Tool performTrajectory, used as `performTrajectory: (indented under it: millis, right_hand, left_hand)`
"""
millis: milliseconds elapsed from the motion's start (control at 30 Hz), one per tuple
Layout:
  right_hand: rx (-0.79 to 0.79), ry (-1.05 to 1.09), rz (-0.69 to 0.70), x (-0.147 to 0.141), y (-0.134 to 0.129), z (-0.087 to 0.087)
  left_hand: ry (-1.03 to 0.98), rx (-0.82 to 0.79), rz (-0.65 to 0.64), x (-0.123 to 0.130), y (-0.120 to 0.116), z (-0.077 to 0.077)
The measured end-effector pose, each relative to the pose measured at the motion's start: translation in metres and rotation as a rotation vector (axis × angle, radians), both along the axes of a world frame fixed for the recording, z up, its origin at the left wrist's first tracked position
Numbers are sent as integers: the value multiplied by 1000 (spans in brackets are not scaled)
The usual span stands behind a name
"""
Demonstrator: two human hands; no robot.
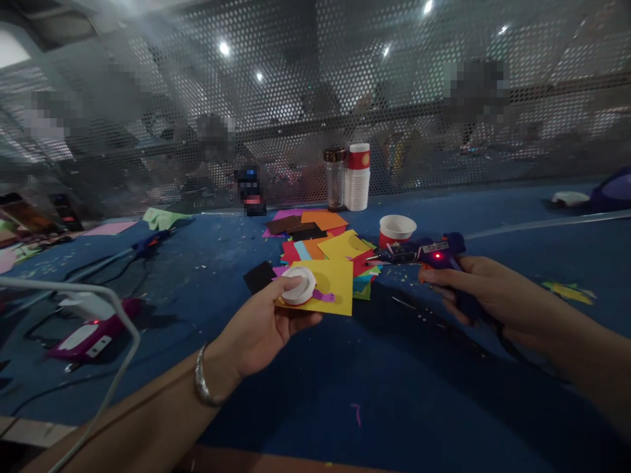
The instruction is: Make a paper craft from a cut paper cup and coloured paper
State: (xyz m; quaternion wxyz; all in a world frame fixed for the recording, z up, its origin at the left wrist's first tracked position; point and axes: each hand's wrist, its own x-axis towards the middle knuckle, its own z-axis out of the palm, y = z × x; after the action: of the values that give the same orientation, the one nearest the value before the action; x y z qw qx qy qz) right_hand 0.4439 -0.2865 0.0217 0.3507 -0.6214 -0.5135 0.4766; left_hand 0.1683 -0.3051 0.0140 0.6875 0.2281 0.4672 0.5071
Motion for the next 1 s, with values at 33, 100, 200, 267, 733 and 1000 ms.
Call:
performTrajectory:
  millis: [33, 100, 200, 267, 733, 1000]
  right_hand:
    - [4, -1, 4, 0, 0, 0]
    - [23, 6, 26, 1, 0, -1]
    - [25, 25, 42, 4, 1, -3]
    - [16, 34, 45, 5, 2, -3]
    - [28, 188, 10, -1, -4, 12]
    - [177, 318, 130, -9, -23, 11]
  left_hand:
    - [-5, -12, -4, 0, 0, 0]
    - [-8, -40, -12, 0, -1, 1]
    - [0, -72, -25, 2, -1, 2]
    - [13, -93, -19, 3, -2, 4]
    - [-36, -153, -57, 7, -6, 11]
    - [-50, -86, 6, 4, -4, 5]
